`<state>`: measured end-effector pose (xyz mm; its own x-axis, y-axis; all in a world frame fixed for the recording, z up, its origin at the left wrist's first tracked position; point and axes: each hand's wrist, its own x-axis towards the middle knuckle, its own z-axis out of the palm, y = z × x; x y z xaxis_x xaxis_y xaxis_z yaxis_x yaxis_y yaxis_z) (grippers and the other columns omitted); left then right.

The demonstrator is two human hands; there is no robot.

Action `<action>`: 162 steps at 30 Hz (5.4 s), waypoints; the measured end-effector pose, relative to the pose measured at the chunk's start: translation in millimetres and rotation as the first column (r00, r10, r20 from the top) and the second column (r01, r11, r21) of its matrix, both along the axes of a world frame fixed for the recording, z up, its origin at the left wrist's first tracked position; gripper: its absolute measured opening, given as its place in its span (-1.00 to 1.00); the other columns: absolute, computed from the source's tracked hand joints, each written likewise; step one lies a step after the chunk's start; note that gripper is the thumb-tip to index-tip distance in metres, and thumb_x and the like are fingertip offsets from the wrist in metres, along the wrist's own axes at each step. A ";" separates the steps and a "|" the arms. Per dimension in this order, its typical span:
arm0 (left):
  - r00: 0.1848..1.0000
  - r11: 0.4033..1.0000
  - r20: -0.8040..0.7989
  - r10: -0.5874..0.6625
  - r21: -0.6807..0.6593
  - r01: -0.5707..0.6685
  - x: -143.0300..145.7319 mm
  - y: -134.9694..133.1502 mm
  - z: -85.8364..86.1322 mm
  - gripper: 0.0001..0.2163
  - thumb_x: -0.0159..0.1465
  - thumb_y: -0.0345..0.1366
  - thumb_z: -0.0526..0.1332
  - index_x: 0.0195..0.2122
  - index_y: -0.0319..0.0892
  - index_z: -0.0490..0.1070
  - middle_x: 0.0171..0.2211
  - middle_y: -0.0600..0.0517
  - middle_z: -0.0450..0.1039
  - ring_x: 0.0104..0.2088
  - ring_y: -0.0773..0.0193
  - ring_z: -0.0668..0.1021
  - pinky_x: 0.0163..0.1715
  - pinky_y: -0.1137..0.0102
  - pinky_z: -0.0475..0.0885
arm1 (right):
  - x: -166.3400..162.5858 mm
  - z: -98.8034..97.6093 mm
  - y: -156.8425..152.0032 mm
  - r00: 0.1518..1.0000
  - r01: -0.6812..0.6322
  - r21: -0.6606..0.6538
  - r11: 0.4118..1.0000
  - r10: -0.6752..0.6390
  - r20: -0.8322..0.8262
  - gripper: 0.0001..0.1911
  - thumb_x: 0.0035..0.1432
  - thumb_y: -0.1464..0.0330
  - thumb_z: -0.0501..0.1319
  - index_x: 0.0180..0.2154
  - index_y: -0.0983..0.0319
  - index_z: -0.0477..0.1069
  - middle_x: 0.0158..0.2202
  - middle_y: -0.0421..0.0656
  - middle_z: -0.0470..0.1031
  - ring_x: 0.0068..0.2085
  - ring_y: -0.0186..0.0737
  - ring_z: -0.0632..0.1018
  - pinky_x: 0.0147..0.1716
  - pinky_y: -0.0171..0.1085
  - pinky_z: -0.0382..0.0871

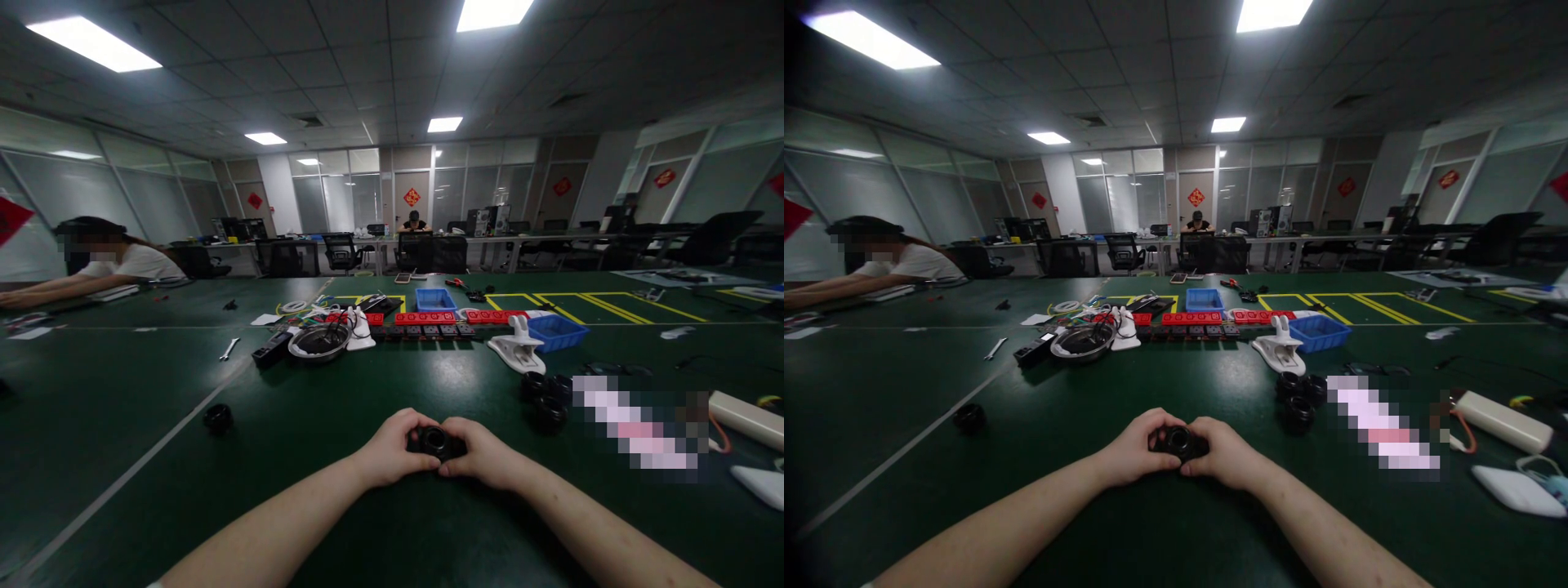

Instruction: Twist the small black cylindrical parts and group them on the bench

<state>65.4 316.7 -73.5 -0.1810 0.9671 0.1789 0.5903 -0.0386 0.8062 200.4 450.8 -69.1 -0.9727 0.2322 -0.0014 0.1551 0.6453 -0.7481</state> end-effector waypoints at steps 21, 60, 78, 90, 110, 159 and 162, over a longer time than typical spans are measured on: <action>0.999 0.999 -0.006 0.032 -0.008 -0.032 1.8 -1.2 3.9 -0.65 -0.06 -0.31 0.32 -0.21 -0.16 0.35 -0.30 0.06 0.26 -0.36 0.31 0.34 -0.38 0.45 0.26 | -0.1 -2.6 -5.6 0.995 -0.035 0.213 0.976 0.054 -0.087 -0.59 -0.23 0.28 0.32 -0.25 0.22 0.37 -0.33 -0.18 0.37 -0.28 -0.19 0.38 -0.32 -0.29 0.21; 0.962 0.963 -0.050 0.269 0.017 -0.268 20.3 0.3 2.1 -0.67 -0.06 -0.34 0.31 -0.23 -0.17 0.34 -0.28 0.04 0.28 -0.30 0.26 0.35 -0.30 0.40 0.28 | -5.1 -9.1 -25.3 0.958 0.285 0.431 0.856 -0.274 -0.088 -0.70 -0.19 0.22 0.26 -0.45 0.27 0.27 -0.41 -0.12 0.36 -0.35 -0.17 0.37 -0.37 -0.26 0.16; 0.995 0.997 -0.088 -0.050 0.049 0.054 -0.4 -2.5 6.7 -0.61 0.03 -0.26 0.28 -0.09 -0.10 0.32 -0.23 0.01 0.28 -0.25 0.25 0.38 -0.34 0.44 0.32 | 0.3 3.2 5.8 0.984 -0.169 -0.054 0.984 0.165 -0.073 -0.56 -0.13 0.38 0.26 -0.12 0.24 0.33 -0.23 -0.17 0.39 -0.23 -0.19 0.40 -0.24 -0.27 0.25; 0.995 1.000 -0.100 -0.019 -0.015 0.017 -0.3 -2.9 10.9 -0.62 -0.01 -0.26 0.30 -0.12 -0.08 0.36 -0.34 0.08 0.25 -0.39 0.33 0.33 -0.41 0.48 0.25 | 0.0 1.9 6.2 0.993 -0.119 0.021 0.993 0.119 -0.014 -0.68 -0.18 0.35 0.30 -0.29 0.27 0.38 -0.34 -0.20 0.35 -0.29 -0.21 0.38 -0.33 -0.31 0.23; 0.935 0.937 -0.073 0.347 0.054 -0.344 27.5 0.9 2.1 -0.67 -0.06 -0.32 0.32 -0.24 -0.18 0.35 -0.33 0.04 0.29 -0.36 0.28 0.35 -0.36 0.41 0.28 | -7.0 -13.5 -26.2 0.933 0.356 0.475 0.805 -0.338 -0.127 -0.74 -0.18 0.26 0.23 -0.43 0.27 0.26 -0.39 -0.11 0.36 -0.34 -0.15 0.36 -0.39 -0.26 0.14; 0.998 1.000 -0.064 -0.001 0.010 0.001 -1.0 3.3 2.9 -0.65 0.00 -0.29 0.30 -0.17 -0.17 0.34 -0.32 0.05 0.30 -0.36 0.30 0.35 -0.40 0.46 0.27 | -3.2 -5.5 3.5 0.993 -0.022 0.243 0.970 0.049 -0.106 -0.49 -0.18 0.18 0.29 -0.15 0.23 0.31 -0.24 -0.13 0.36 -0.22 -0.16 0.39 -0.26 -0.26 0.22; 0.996 0.998 -0.065 -0.069 0.011 0.070 -6.6 2.4 4.6 -0.65 0.01 -0.28 0.29 -0.15 -0.15 0.34 -0.26 0.03 0.30 -0.30 0.28 0.36 -0.40 0.48 0.26 | -2.1 -3.9 13.2 0.984 -0.153 0.161 0.975 0.165 -0.067 -0.59 -0.19 0.24 0.31 -0.23 0.23 0.38 -0.30 -0.17 0.38 -0.25 -0.17 0.40 -0.29 -0.28 0.23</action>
